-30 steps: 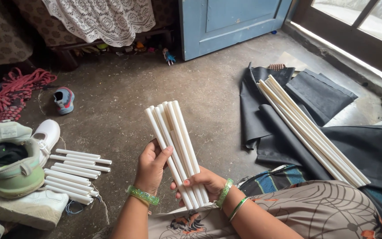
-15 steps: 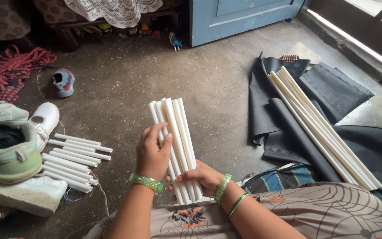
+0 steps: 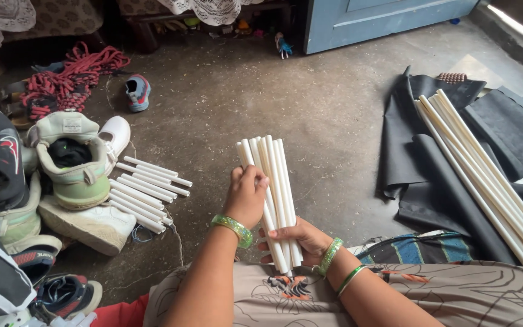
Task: The person sits on the floor and assembles white plastic rods with T-shaped connectors. They pick up rods and connectors, insert the connectors into the rod ends, and build a small frame structure.
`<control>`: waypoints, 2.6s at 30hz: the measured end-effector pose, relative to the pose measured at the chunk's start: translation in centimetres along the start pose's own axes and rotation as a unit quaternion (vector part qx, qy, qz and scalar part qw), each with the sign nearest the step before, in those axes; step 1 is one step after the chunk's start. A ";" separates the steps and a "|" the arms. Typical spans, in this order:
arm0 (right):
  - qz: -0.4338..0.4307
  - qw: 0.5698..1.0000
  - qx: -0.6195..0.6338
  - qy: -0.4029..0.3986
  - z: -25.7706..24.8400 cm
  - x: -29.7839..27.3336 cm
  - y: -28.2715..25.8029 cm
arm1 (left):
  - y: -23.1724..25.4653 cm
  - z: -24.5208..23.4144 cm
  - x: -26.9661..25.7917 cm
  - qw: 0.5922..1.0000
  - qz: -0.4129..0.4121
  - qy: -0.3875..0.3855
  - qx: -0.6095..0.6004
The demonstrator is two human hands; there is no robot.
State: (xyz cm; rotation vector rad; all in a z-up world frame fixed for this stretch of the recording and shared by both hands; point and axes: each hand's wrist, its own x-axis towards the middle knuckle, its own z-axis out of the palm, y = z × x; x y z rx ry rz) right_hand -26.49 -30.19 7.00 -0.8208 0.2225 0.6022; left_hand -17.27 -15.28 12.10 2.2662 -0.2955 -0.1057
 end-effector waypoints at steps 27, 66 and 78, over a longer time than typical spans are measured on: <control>-0.060 0.982 0.176 0.022 -2.3 3.2 2.2 | 2.8 2.9 1.5 0.832 -0.092 0.003 -0.547; -0.155 0.914 -0.342 0.151 1.4 5.0 -3.9 | -30.5 -10.7 14.1 0.846 -0.318 0.254 0.344; -0.192 0.893 -0.380 0.145 1.5 4.2 -4.0 | -28.7 -10.4 10.9 0.852 -0.260 0.209 0.404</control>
